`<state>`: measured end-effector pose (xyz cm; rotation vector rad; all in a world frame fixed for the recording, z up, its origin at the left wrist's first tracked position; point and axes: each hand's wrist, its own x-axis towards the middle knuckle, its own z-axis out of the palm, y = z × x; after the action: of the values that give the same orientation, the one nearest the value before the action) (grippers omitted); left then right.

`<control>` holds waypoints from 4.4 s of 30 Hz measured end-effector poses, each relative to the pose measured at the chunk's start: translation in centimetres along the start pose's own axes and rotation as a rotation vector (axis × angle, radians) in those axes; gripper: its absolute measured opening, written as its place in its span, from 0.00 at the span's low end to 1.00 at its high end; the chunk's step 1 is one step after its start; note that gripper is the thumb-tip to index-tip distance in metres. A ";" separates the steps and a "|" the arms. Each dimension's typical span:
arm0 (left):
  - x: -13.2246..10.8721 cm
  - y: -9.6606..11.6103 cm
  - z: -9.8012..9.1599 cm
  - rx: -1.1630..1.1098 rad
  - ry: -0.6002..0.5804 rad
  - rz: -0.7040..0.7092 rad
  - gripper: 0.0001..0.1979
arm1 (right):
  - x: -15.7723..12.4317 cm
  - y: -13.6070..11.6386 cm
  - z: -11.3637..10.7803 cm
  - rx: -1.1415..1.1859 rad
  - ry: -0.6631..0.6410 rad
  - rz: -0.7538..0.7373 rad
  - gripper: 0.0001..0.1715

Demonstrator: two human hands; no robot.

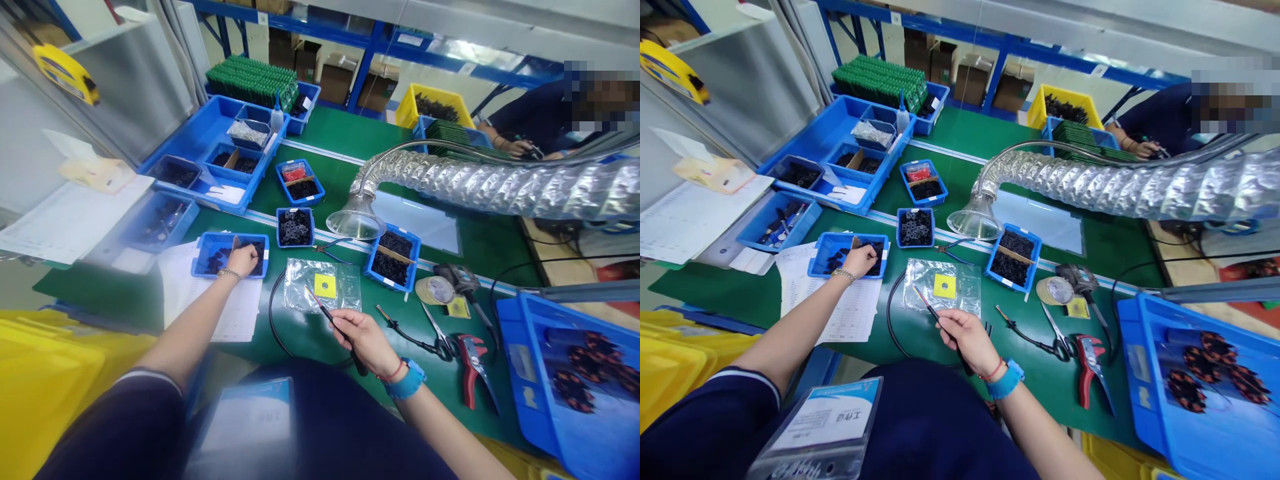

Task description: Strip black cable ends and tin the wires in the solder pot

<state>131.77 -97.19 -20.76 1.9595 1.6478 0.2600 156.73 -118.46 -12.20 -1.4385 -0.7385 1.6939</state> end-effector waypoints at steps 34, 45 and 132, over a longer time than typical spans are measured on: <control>-15.4 10.1 -2.1 -1.191 -0.507 -0.051 0.12 | -4.7 -3.2 0.3 -0.818 -0.035 -0.390 0.13; -15.5 9.9 -2.2 -1.093 -0.587 -0.113 0.11 | -6.0 -4.2 -0.1 -0.982 -0.072 -0.592 0.14; -18.3 11.9 1.9 -1.072 -0.656 0.218 0.12 | -6.5 -1.6 1.5 -0.774 -0.203 -0.465 0.17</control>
<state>138.57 -116.19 -12.33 1.1704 0.6184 0.4128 155.94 -122.97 -7.14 -1.4135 -1.8270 1.2356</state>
